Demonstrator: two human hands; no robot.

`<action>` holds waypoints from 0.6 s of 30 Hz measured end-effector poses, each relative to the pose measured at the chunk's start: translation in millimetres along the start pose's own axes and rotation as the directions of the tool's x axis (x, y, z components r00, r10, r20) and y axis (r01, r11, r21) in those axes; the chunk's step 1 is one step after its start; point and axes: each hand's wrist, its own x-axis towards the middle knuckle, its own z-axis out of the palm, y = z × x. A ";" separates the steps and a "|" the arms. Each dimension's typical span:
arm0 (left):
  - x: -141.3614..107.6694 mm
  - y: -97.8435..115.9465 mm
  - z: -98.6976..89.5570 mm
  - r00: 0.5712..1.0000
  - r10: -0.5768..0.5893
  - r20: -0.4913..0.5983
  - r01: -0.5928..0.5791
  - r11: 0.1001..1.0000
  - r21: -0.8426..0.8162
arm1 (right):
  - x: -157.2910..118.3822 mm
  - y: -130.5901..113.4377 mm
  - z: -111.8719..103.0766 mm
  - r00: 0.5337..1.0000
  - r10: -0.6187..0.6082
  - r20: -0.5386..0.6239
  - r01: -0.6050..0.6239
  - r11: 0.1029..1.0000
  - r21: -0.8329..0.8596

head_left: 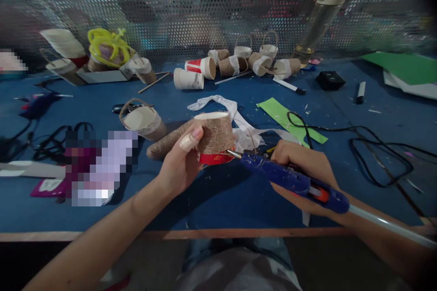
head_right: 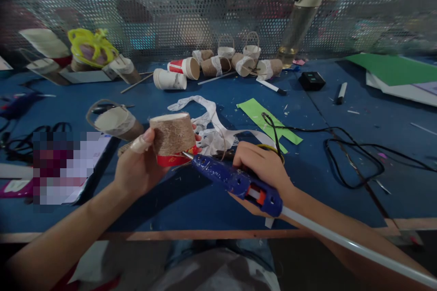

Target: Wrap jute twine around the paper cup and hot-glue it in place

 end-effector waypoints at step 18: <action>2.2 -6.9 -5.0 0.983 0.186 -0.006 -0.183 0.975 0.124 | 1.6 -3.5 2.5 0.996 -0.080 -0.027 0.072 0.973 -0.220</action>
